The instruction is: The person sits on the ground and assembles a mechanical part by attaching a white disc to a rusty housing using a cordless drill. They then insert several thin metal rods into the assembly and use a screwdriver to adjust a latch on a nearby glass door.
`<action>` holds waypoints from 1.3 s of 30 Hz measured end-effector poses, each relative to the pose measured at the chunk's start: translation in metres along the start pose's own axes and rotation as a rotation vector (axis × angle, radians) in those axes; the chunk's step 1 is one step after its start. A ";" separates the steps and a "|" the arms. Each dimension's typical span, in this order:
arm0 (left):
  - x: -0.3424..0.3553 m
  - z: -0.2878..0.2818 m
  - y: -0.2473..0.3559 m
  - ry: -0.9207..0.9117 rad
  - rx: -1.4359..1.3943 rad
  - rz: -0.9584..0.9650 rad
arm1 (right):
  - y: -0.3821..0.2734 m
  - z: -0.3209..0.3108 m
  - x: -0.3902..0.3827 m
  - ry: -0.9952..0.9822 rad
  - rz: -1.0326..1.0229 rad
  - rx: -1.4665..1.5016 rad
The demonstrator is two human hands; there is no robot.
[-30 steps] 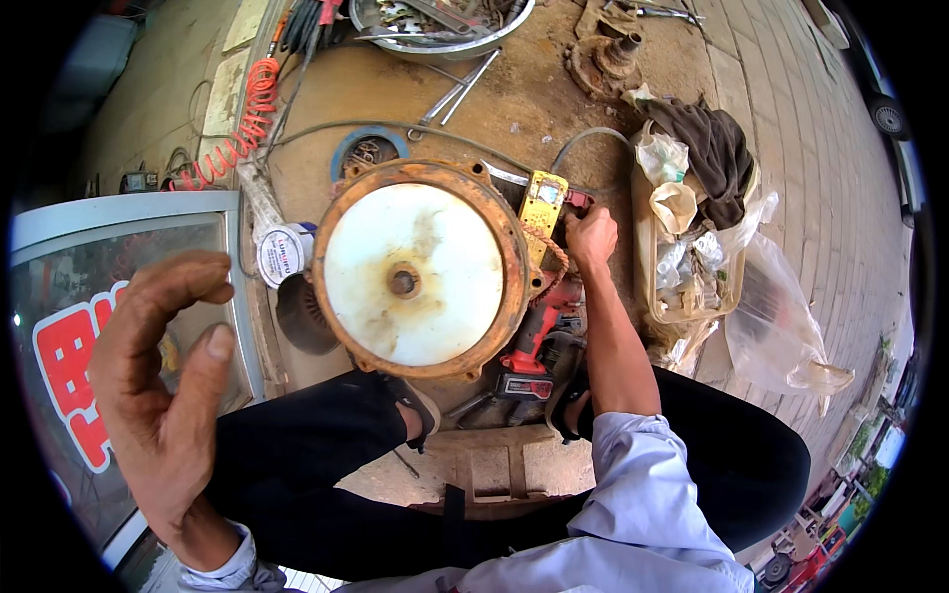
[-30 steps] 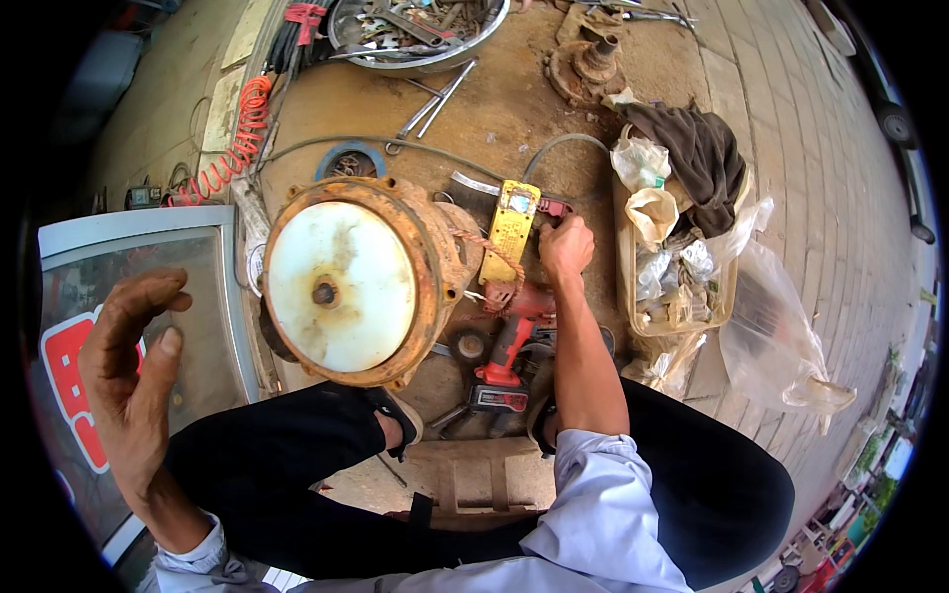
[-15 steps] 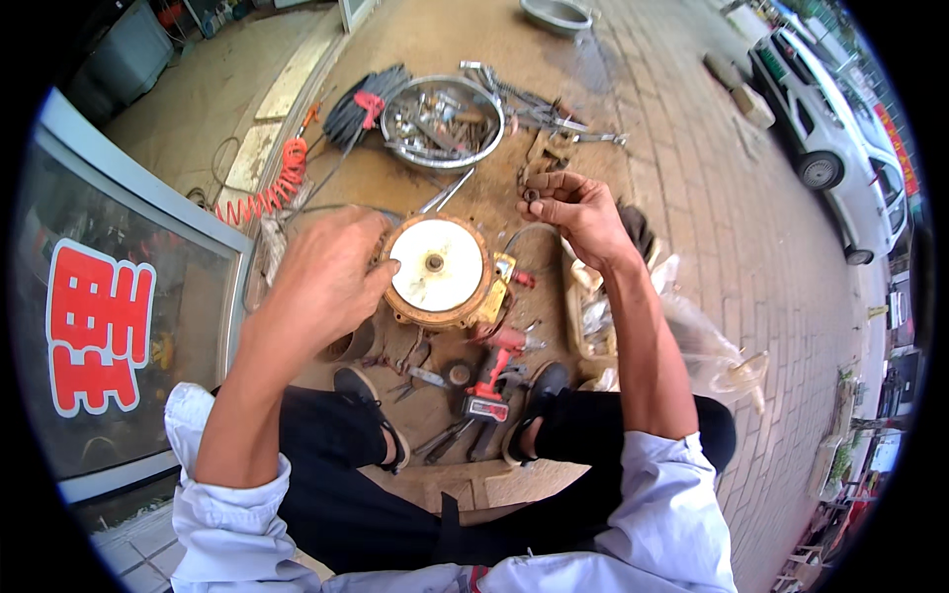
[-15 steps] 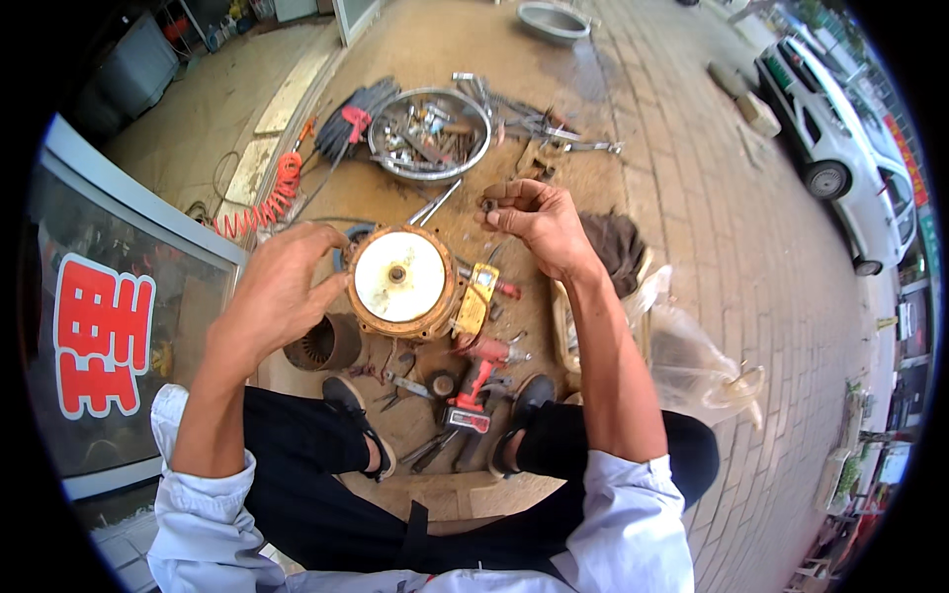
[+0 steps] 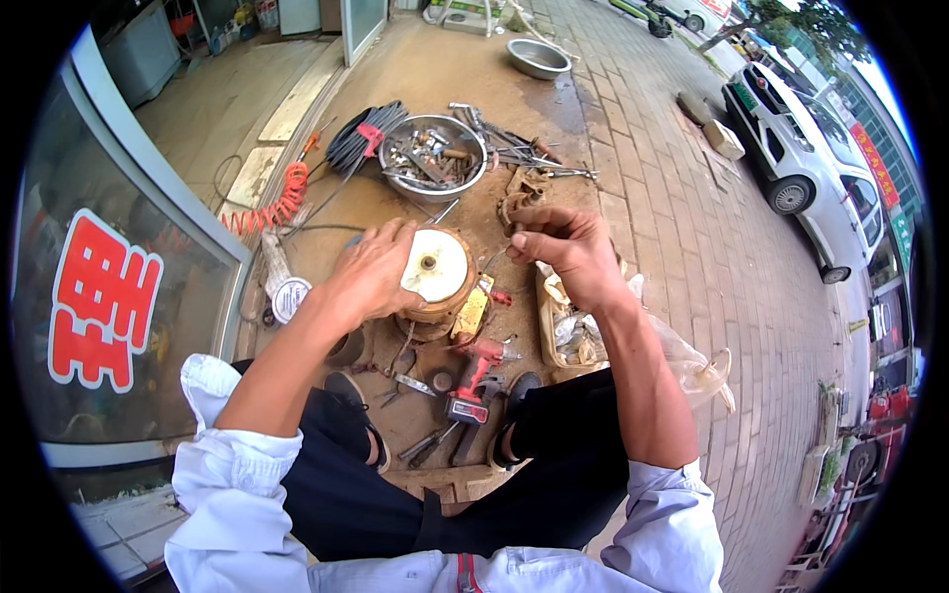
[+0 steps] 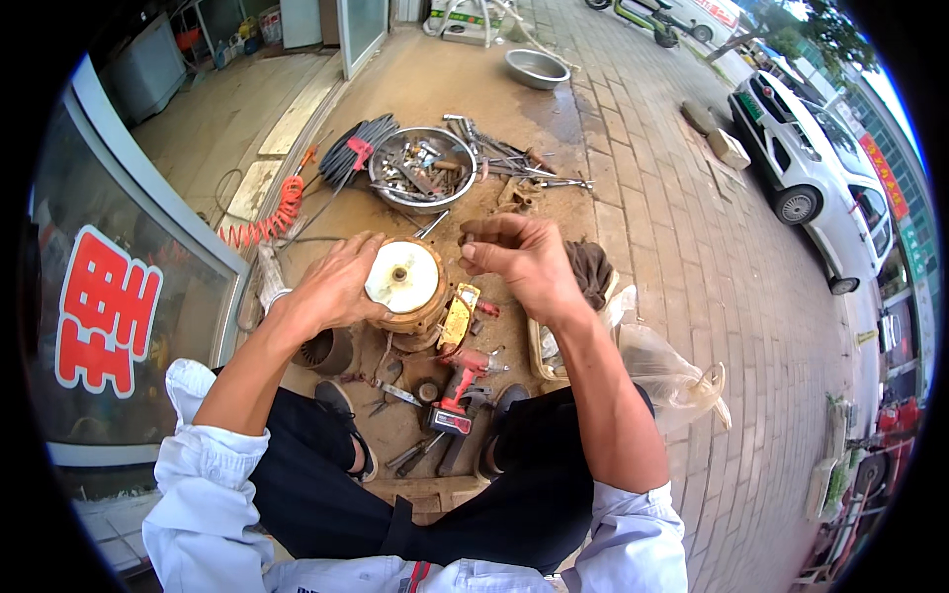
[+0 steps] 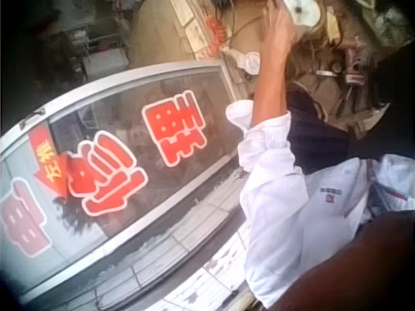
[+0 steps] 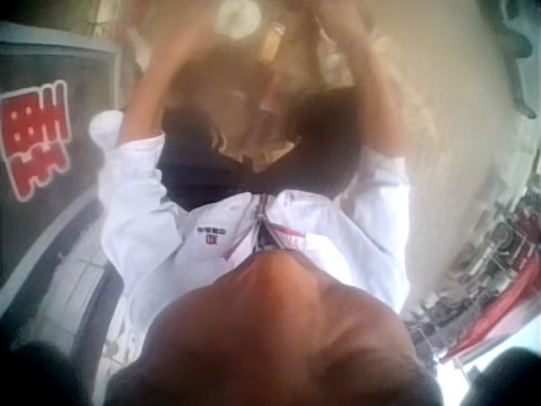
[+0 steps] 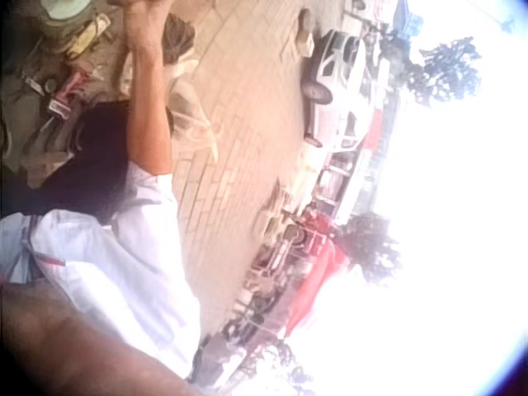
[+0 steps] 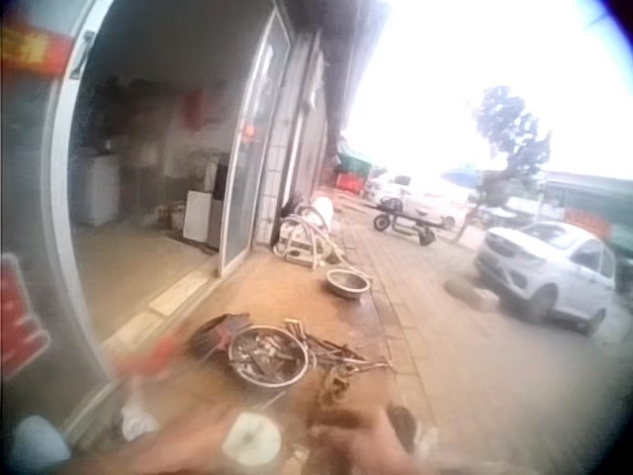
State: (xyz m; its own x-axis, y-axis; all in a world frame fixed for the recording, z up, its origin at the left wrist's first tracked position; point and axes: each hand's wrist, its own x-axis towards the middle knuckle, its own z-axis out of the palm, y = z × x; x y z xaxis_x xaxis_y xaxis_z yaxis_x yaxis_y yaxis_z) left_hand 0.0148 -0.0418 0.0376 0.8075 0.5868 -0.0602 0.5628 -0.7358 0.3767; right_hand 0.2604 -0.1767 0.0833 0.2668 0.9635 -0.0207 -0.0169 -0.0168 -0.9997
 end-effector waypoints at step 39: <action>0.030 0.044 -0.015 0.033 0.005 -0.067 | 0.138 0.101 0.064 -0.077 -0.467 -1.092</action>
State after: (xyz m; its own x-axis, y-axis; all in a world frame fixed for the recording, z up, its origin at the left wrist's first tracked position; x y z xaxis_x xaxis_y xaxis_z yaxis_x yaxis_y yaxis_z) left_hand 0.0383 -0.0275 -0.0106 0.7618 0.6455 -0.0544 0.6163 -0.6963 0.3680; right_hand 0.1784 -0.0902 -0.0548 -0.0305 0.9497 0.3117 0.9062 0.1579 -0.3923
